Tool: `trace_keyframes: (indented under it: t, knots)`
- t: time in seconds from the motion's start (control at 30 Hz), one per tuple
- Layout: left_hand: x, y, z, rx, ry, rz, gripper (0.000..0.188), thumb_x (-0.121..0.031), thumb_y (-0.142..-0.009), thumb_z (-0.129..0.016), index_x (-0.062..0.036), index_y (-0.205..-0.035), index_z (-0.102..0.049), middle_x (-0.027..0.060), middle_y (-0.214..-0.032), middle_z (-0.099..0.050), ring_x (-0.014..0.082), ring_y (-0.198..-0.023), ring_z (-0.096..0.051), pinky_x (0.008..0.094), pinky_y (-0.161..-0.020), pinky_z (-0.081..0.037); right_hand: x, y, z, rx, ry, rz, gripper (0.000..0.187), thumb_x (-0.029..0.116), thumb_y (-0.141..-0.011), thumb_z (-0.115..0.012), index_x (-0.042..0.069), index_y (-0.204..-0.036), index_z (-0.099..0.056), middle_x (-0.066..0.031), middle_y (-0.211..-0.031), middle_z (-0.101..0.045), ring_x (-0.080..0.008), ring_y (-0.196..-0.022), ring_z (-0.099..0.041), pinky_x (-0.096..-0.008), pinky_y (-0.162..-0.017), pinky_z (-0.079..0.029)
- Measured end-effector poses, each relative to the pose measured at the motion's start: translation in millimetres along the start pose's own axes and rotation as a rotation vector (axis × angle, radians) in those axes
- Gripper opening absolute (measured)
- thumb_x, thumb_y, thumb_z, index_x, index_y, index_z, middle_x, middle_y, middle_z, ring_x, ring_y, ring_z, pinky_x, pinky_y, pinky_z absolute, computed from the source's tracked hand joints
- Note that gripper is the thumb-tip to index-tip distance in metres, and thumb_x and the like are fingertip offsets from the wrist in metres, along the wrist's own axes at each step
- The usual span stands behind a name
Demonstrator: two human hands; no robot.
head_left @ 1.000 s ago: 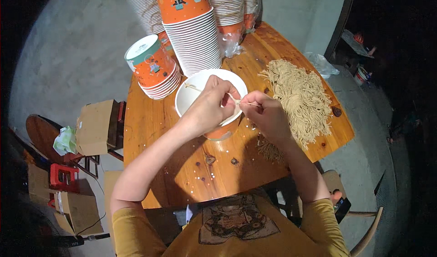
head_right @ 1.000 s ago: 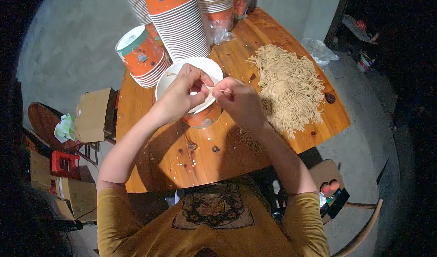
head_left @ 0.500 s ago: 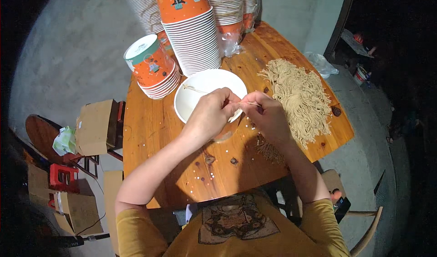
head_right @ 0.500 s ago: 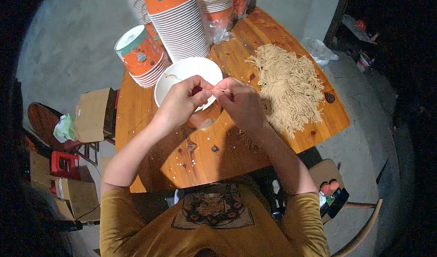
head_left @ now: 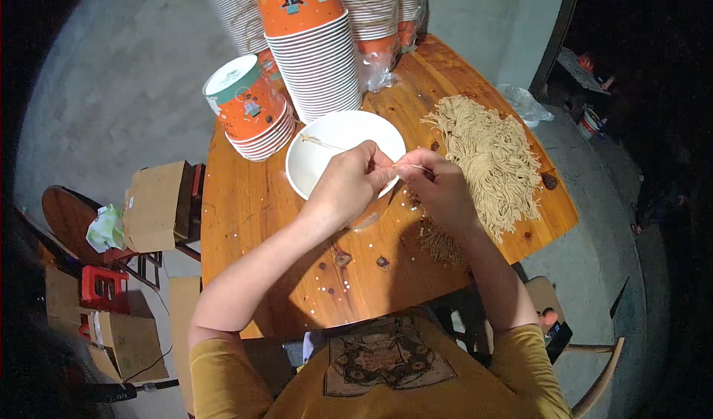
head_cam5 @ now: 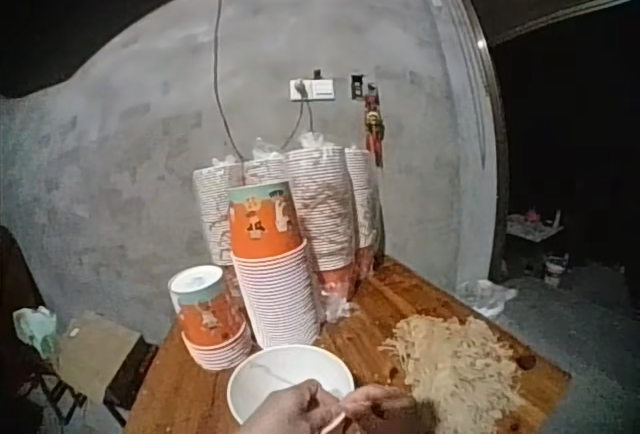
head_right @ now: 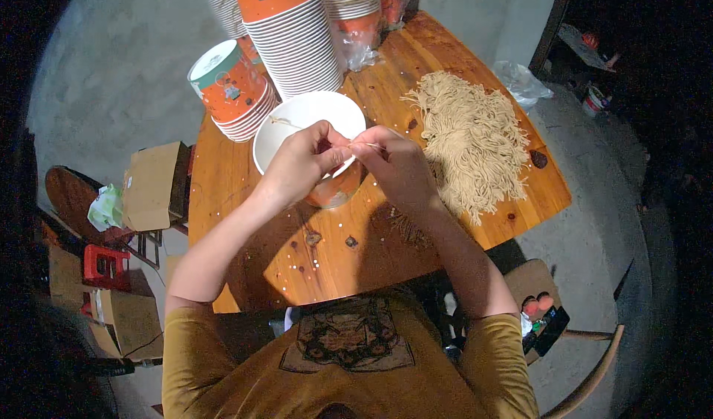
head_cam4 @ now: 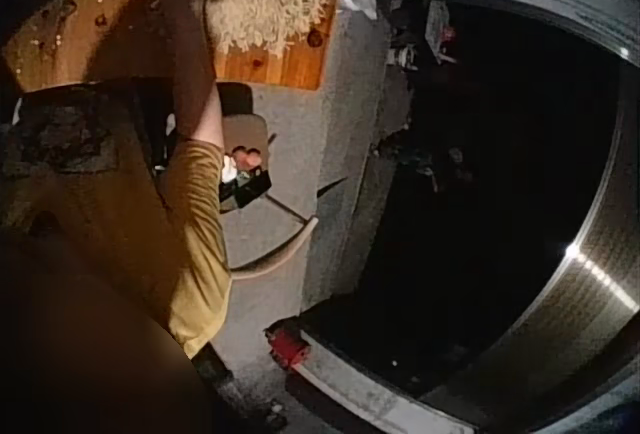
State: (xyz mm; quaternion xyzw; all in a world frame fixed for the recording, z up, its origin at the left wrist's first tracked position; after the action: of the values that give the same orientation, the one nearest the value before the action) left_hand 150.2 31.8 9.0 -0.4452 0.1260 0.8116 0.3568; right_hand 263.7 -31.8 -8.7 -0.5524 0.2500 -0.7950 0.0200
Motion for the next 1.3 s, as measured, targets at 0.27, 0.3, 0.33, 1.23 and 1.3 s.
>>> trace_keyframes:
  t: [0.27, 0.3, 0.33, 1.23, 1.3]
  knots:
    - [3.9, -0.6, 3.4, -0.056, 0.023, -0.027, 0.015, -0.014, -0.084, -0.060, 0.0011, -0.083, -0.055, 0.0141, -0.065, -0.060, 0.0196, -0.060, -0.059, 0.0340, -0.056, -0.045, -6.9, -0.8, -2.8, 0.015, -0.073, -0.108, 0.019, 0.020, -0.087, -0.061, 0.001, -0.087, -0.061, 0.0000, -0.069, -0.055, -0.0078, -0.065, -0.050, -0.0247, -0.059, -0.043]
    - [3.8, -0.4, 3.6, -0.057, 0.023, -0.028, 0.015, -0.014, -0.084, -0.060, 0.0011, -0.083, -0.055, 0.0141, -0.065, -0.060, 0.0196, -0.060, -0.059, 0.0340, -0.056, -0.045, -6.3, -0.7, -3.5, 0.016, -0.073, -0.107, 0.019, 0.020, -0.087, -0.061, 0.001, -0.087, -0.061, 0.0000, -0.069, -0.055, -0.0078, -0.065, -0.050, -0.0247, -0.059, -0.043]
    - [2.4, -0.2, 4.2, -0.064, 0.023, -0.046, 0.014, -0.012, -0.083, -0.059, 0.0007, -0.082, -0.054, 0.0127, -0.066, -0.059, 0.0184, -0.060, -0.058, 0.0331, -0.056, -0.045, -5.6, -0.3, -3.9, 0.006, -0.072, -0.102, 0.018, 0.019, -0.086, -0.061, 0.001, -0.086, -0.061, 0.0000, -0.068, -0.054, -0.0076, -0.064, -0.050, -0.0244, -0.058, -0.043]
    - [-10.9, 4.4, 4.5, -0.095, -0.028, -0.096, 0.008, -0.002, -0.080, -0.057, -0.0034, -0.083, -0.050, 0.0003, -0.072, -0.055, 0.0070, -0.068, -0.049, 0.0242, -0.063, -0.043, 24.5, 5.3, -0.2, -0.062, 0.231, 0.081, 0.014, 0.016, -0.082, -0.062, 0.003, -0.088, -0.058, -0.0106, -0.074, -0.057, -0.0223, -0.063, -0.058, -0.0336, -0.060, -0.048]
    - [-11.0, 4.7, 5.3, -0.102, -0.026, -0.094, 0.007, -0.001, -0.079, -0.056, -0.0034, -0.082, -0.050, 0.0000, -0.072, -0.054, 0.0072, -0.069, -0.049, 0.0249, -0.063, -0.043, 27.6, 6.4, -1.3, -0.059, 0.247, 0.109, 0.014, 0.015, -0.082, -0.062, 0.003, -0.089, -0.057, -0.0109, -0.075, -0.057, -0.0226, -0.064, -0.059, -0.0337, -0.059, -0.048]
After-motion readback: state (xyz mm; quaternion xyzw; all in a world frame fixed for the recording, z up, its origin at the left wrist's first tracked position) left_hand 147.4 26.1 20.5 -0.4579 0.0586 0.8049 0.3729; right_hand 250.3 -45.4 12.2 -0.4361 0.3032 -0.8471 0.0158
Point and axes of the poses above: each hand's wrist, its own y-axis away from the middle knuckle, its own z-axis out of the back of the hand, x = y × z, the point moved 9 cm from there along -y, towards the middle knuckle
